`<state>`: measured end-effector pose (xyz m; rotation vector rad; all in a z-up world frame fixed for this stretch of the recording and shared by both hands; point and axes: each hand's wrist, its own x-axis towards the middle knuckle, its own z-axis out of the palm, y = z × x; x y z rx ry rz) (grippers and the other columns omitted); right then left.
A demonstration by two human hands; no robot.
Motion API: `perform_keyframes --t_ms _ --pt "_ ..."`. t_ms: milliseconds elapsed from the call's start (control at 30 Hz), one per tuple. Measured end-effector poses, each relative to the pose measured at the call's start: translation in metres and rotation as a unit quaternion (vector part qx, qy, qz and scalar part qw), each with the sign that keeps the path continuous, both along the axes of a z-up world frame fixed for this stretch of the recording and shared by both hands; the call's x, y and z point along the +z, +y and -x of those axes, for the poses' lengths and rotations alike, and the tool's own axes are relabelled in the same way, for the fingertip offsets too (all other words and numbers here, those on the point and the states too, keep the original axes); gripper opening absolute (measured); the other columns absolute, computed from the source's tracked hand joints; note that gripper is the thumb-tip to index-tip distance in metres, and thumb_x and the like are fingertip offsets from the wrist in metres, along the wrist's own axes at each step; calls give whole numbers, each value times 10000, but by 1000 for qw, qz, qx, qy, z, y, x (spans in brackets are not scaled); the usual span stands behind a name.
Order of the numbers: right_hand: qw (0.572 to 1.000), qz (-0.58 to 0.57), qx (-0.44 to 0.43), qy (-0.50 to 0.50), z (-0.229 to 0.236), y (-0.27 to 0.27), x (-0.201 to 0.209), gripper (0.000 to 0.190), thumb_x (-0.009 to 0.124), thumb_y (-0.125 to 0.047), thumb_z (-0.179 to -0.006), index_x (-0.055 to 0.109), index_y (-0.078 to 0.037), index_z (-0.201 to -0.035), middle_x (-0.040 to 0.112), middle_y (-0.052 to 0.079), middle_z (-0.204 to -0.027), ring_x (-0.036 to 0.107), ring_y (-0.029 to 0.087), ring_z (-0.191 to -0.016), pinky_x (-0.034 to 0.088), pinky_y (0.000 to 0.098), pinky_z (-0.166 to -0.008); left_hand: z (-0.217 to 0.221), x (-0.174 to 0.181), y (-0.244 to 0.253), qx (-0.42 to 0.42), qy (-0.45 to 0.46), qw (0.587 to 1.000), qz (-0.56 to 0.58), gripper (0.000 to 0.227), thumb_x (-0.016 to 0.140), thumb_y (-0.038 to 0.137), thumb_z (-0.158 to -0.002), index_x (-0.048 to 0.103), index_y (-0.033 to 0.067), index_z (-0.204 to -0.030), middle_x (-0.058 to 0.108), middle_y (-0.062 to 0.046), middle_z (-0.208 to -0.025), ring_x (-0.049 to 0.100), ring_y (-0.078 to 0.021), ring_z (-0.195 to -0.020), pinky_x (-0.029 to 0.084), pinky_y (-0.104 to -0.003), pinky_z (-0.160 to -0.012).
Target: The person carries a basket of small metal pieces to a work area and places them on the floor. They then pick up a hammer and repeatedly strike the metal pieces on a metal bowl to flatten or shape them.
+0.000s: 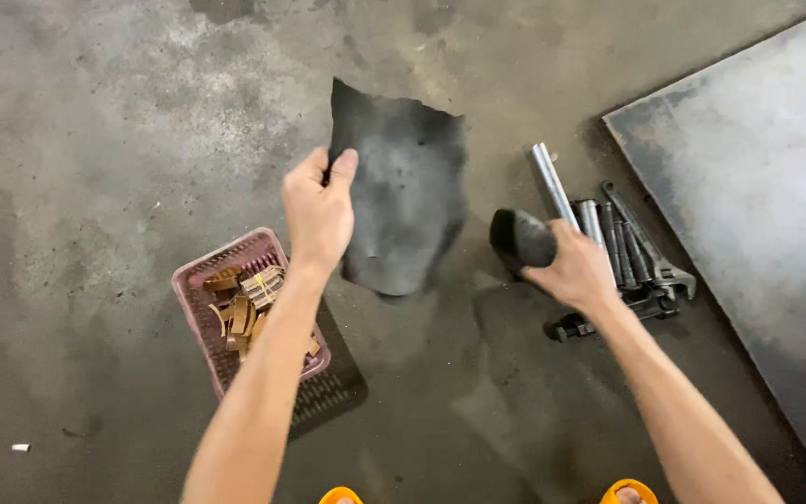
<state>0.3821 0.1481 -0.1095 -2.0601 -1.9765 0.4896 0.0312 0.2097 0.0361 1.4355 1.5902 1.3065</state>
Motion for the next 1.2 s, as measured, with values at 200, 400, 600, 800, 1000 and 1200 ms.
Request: perform_keyframes --t_ms 200,400,600,800,1000,1200 --pt "987 102 -121 16 -3 6 32 832 876 -531 -626 574 -149 -1300 714 288 -1086 675 488 -1107 528 578 -938 27 -175 10 -5 168 965 199 336 656 280 -985 717 -50 -1007 717 -306 -1004 687 -492 -1003 517 -602 -865" --pt "983 112 -143 37 6 15 47 805 895 -482 -637 597 -187 -1323 719 271 -1122 664 464 -1141 528 564 -931 22 -161 -43 51 250 966 -42 229 618 34 -994 662 -123 -834 607 -264 -1096 624 -438 -1013 519 -465 -910" --pt "982 111 -155 4 -6 33 28 804 907 -480 -630 627 -149 -1307 720 308 -1117 671 487 -1118 533 584 -934 32 -251 -89 -69 245 967 -23 309 621 206 -1035 643 96 -747 625 -101 -655 656 -358 -663 525 -436 -649" --pt "970 63 -236 14 -4 28 27 808 937 -512 -663 626 -50 -1249 692 347 -1115 665 502 -1093 538 579 -886 7 -156 -121 -100 65 988 99 341 470 147 -1064 580 83 -1381 746 -279 -911 715 -482 -783 520 -545 -693" --pt "944 -59 -309 104 -14 9 -3 809 1025 -413 -606 678 76 -1151 679 369 -1022 672 528 -1017 539 591 -820 18 -121 -163 -115 2 983 145 452 572 179 -1022 526 13 -1440 772 -229 -885 748 -396 -835 554 -488 -742" --pt "854 -48 -297 425 25 -3 35 561 826 -74 -781 571 104 -1247 689 218 -1049 726 272 -750 646 266 -648 67 -145 -205 -10 75 986 146 263 648 143 -920 714 16 -1141 804 -95 -891 680 -199 -607 536 -307 -587"
